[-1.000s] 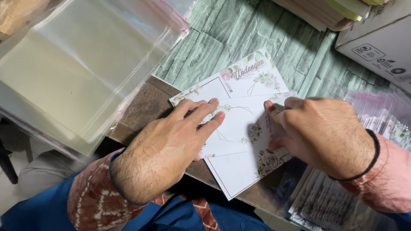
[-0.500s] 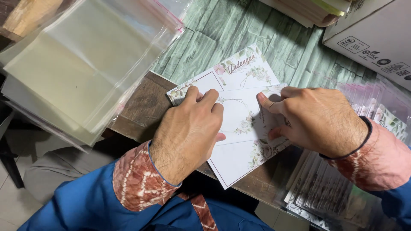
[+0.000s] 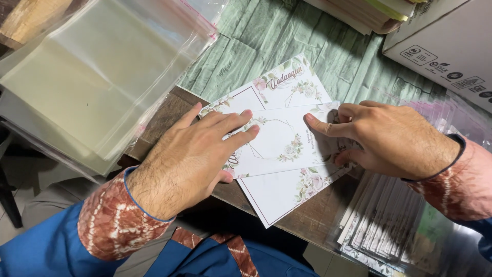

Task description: The person folds printed invitation cards by hand and places each card into an individual clear plastic sleeve, repeating this process for multiple cards on a workbench.

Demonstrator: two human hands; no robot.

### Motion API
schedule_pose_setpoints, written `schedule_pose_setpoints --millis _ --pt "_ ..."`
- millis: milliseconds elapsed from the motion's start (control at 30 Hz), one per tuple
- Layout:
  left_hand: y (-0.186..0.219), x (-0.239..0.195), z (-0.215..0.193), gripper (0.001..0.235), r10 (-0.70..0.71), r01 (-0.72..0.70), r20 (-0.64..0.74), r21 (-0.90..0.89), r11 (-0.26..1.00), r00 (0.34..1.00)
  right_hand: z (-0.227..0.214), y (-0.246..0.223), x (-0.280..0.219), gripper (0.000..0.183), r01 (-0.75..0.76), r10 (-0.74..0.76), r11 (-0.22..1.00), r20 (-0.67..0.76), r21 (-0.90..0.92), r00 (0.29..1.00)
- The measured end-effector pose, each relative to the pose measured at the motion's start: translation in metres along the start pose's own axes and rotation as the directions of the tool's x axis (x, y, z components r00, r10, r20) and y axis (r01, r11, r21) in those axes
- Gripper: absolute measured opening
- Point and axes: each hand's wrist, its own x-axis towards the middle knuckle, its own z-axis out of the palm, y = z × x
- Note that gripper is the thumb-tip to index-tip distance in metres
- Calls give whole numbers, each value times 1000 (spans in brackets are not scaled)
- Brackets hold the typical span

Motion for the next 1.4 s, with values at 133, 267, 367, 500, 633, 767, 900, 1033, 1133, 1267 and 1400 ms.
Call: schedule_pose_setpoints --millis 133,267,367,500,633,767,900,1033,1133,1267,1400 --pt "-3 0 0 95 3 -3 11 26 1000 1000 3 6 0 83 55 -55 998 -37 -13 998" --pt "-4 -1 1 96 -5 5 21 -18 1000 1000 1 9 1 95 78 -78 994 2 -73 997" --pt "-4 -1 3 95 -10 11 25 -20 1000 1000 -7 8 1 105 58 -48 990 83 -125 995" --pt "-4 -2 8 94 -14 14 29 -19 1000 999 -29 4 2 107 -15 45 996 336 -92 941" --pt "0 2 5 100 -24 24 44 -9 1000 999 -44 -21 13 70 -89 73 991 161 96 984" --pt "4 4 1 101 -45 44 24 31 999 999 -65 -69 23 94 -139 162 980 160 -145 974" --pt "5 6 2 101 -56 55 11 57 997 998 -52 -81 34 102 -103 103 985 -12 -140 995" --pt "5 6 1 103 -53 52 32 46 998 998 -53 -75 29 98 -107 105 987 -23 -124 994" --pt "5 5 1 101 -56 55 21 70 996 998 -48 -63 22 86 -168 177 981 98 -92 979" --pt "3 4 4 103 -50 48 22 67 997 999 -20 -34 4 63 -171 170 984 -28 -49 985" --pt "4 4 -3 95 -36 36 -6 82 996 999 -8 -17 -8 87 -169 168 983 -27 -68 985"
